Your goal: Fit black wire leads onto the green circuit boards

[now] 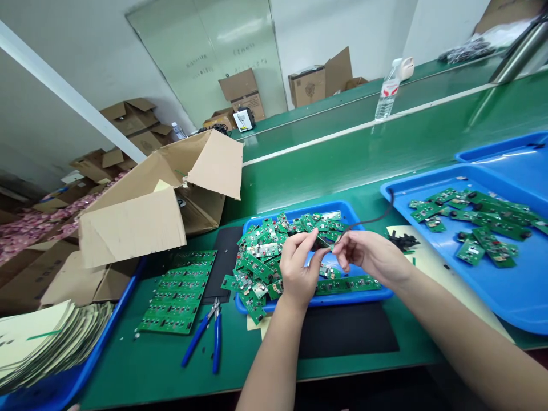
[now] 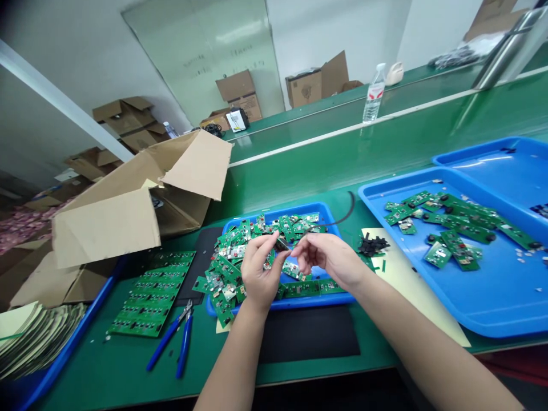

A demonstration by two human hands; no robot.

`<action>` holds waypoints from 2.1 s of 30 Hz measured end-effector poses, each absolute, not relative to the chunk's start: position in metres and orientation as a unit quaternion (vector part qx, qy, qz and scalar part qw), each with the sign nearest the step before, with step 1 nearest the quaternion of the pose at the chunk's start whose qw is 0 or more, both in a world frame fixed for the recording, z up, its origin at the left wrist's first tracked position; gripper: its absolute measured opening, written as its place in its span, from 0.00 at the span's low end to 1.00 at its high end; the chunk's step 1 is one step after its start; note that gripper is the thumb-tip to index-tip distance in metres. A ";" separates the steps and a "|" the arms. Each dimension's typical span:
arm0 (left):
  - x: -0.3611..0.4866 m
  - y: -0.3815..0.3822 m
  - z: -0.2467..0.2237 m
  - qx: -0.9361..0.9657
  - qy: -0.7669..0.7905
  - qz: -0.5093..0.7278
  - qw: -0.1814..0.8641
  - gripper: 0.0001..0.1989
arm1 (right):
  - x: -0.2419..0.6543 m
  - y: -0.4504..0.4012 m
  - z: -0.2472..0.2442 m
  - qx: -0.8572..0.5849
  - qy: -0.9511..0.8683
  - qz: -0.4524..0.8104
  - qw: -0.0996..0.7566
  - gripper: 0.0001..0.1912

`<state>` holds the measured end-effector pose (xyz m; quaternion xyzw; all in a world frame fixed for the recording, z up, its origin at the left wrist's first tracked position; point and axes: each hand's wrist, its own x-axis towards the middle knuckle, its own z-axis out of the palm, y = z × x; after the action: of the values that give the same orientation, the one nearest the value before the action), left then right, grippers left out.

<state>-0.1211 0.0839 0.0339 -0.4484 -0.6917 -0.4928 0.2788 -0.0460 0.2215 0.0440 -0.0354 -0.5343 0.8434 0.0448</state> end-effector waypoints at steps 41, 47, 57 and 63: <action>-0.105 0.085 0.031 -0.433 -0.644 -0.622 0.104 0.21 | -0.034 0.233 0.062 0.037 -0.601 0.788 -0.129 0.18; -0.106 0.083 0.035 -0.410 -0.620 -0.669 -0.014 0.19 | -0.037 0.232 0.058 -0.012 -0.673 0.739 -0.035 0.19; -0.110 0.083 0.044 -0.353 -0.632 -0.681 -0.108 0.20 | -0.036 0.231 0.053 0.002 -0.811 0.547 0.211 0.12; -0.154 -0.006 0.136 -0.426 -0.696 -0.534 -0.224 0.29 | -0.040 0.227 0.046 0.044 -0.848 0.399 0.347 0.08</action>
<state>-0.1542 -0.0058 0.1356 -0.4256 -0.6958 -0.5336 -0.2237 -0.0402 0.2268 0.0456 0.0440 -0.8477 0.3992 0.3465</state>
